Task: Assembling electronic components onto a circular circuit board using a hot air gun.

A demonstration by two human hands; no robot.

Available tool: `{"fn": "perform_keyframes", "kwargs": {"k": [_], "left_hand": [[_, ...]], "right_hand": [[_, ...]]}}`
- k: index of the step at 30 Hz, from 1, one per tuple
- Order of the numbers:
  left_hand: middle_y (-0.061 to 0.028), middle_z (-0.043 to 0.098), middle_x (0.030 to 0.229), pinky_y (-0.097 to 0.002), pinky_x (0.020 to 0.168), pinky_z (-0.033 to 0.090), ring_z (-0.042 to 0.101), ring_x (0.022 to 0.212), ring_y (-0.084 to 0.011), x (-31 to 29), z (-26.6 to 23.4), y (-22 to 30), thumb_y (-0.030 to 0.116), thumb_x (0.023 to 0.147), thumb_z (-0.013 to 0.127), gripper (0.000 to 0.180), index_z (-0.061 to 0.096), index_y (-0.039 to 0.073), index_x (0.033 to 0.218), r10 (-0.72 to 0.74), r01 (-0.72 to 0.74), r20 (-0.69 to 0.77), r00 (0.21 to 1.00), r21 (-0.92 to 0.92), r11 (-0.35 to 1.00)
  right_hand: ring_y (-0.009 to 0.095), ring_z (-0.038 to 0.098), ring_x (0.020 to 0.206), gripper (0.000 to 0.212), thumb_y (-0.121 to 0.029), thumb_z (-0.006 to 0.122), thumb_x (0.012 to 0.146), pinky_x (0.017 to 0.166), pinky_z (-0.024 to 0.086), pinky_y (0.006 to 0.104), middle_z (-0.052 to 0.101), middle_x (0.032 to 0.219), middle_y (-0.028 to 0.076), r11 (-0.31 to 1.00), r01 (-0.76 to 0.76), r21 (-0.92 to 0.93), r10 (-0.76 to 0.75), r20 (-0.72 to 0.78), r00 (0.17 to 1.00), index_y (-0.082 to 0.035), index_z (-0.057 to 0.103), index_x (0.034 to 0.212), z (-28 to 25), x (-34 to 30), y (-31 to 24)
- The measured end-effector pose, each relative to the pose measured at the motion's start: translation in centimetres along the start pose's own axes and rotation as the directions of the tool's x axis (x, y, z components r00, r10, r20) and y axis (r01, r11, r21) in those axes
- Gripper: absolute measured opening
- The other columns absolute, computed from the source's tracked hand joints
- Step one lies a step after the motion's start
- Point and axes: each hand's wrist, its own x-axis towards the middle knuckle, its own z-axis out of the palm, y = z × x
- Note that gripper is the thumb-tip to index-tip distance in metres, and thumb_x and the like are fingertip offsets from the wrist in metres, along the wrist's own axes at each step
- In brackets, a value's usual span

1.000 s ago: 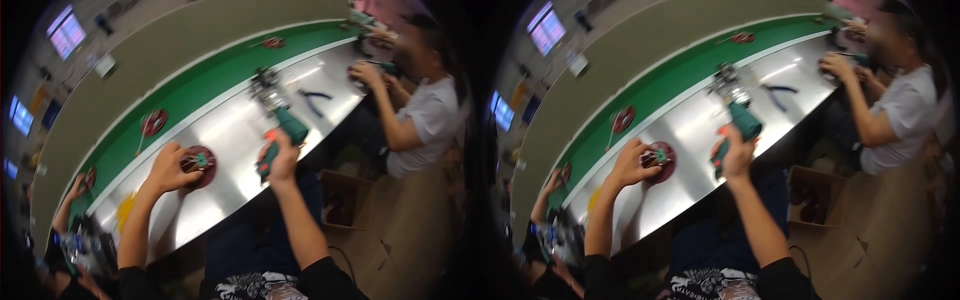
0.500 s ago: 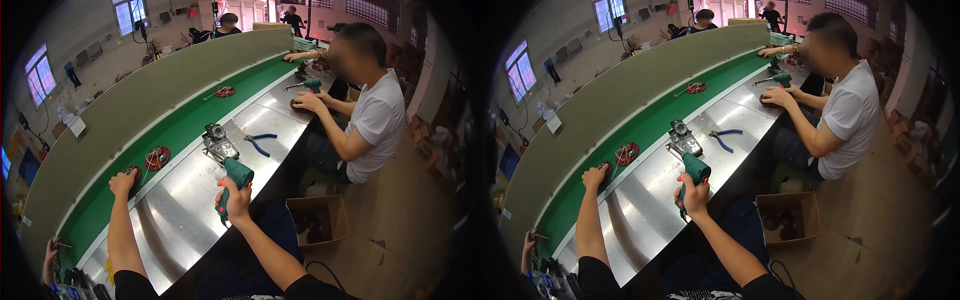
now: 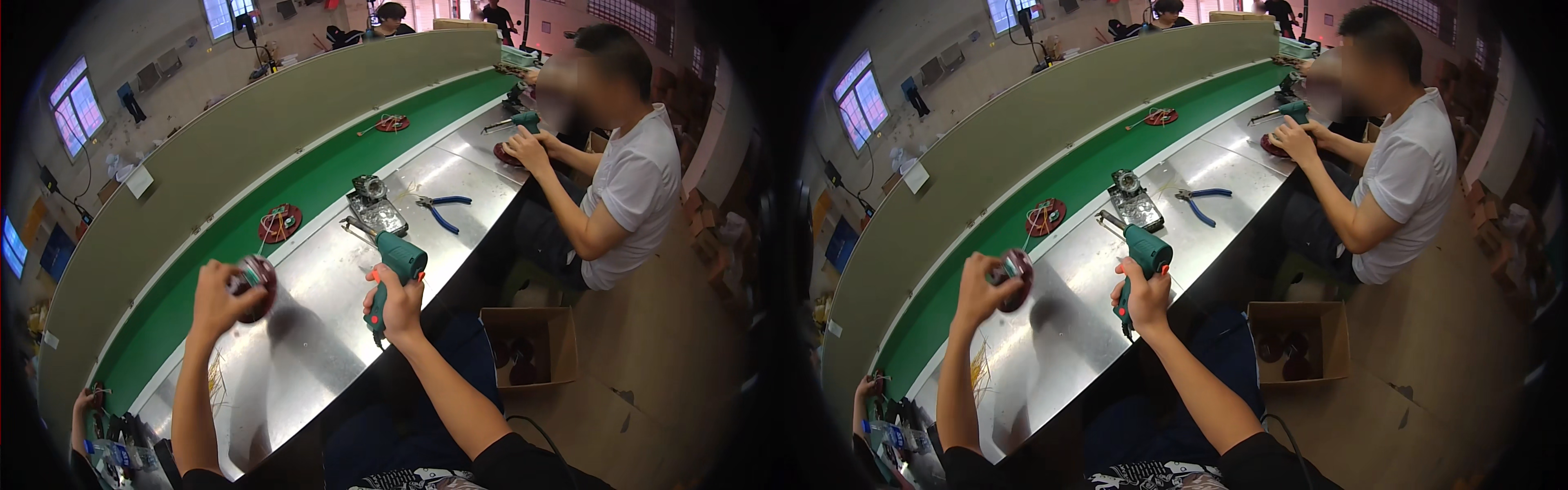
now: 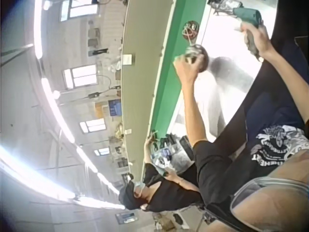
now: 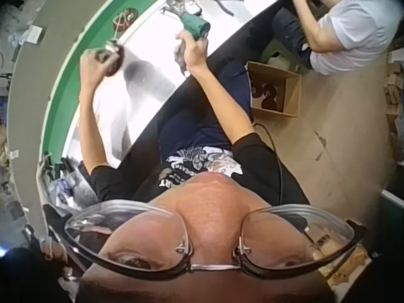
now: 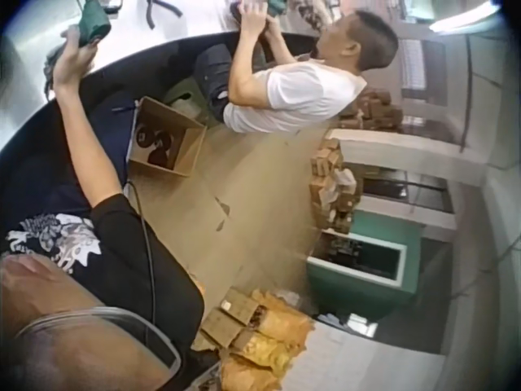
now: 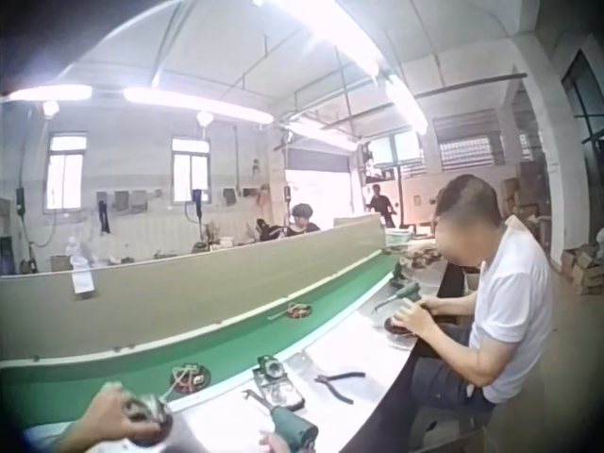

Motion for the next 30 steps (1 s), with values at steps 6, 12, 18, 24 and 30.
{"fn": "perform_keyframes", "kwargs": {"k": [6,12,18,24,30], "left_hand": [[-0.0164,0.055,0.102,-0.0410,0.089,0.046,0.052,0.100,-0.0335,-10.0,-0.9,2.3,0.041,0.067,0.086,0.058,0.070,0.001,0.106,0.115,-0.124,0.397,0.910,-0.004,0.992],[-0.0169,0.054,0.102,-0.0398,0.087,0.046,0.053,0.098,-0.0331,-13.7,-0.4,0.9,0.022,0.083,0.074,0.039,0.067,-0.001,0.113,0.100,-0.089,0.146,0.984,-0.078,0.993],[-0.0173,0.059,0.096,-0.0403,0.078,0.048,0.057,0.087,-0.0328,-13.3,0.6,0.4,-0.001,0.087,0.062,0.024,0.067,-0.001,0.111,0.115,-0.161,-0.209,0.971,-0.218,0.963],[-0.0122,0.062,0.090,-0.0393,0.069,0.050,0.059,0.080,-0.0306,-14.9,1.0,-0.9,-0.001,0.079,0.066,0.026,0.068,0.000,0.106,0.181,-0.232,-0.259,0.949,-0.185,0.955],[-0.0106,0.062,0.084,-0.0395,0.064,0.051,0.060,0.076,-0.0293,-15.9,2.0,-1.1,0.001,0.077,0.068,0.018,0.066,0.001,0.095,0.198,-0.250,-0.253,0.947,-0.194,0.949]], "right_hand": [[0.018,0.059,0.047,0.022,-0.019,0.062,0.092,0.041,0.048,0.0319,0.064,0.083,0.014,1.000,-0.020,-0.023,0.021,0.056,0.998,0.003,0.058,0.096,0.3,-0.2,0.8],[0.018,0.058,0.046,0.025,-0.023,0.063,0.092,0.042,0.047,0.0321,0.064,0.078,0.013,0.995,-0.054,-0.084,0.061,0.085,0.995,0.002,0.059,0.095,0.5,-0.2,1.1],[0.015,0.054,0.045,0.031,-0.029,0.058,0.096,0.044,0.046,0.0303,0.059,0.060,0.008,0.982,-0.056,-0.183,0.077,0.111,0.991,0.001,0.062,0.095,-0.3,0.9,1.2],[0.014,0.053,0.046,0.034,-0.027,0.056,0.096,0.042,0.046,0.0297,0.064,0.084,0.015,0.963,0.018,-0.270,0.070,0.312,0.948,0.005,0.058,0.104,0.2,0.1,1.0],[0.017,0.055,0.048,0.044,-0.020,0.057,0.093,0.041,0.045,0.0286,0.063,0.097,0.022,0.914,0.069,-0.401,0.178,0.546,0.819,0.009,0.053,0.126,-0.3,-5.2,-0.7]]}}
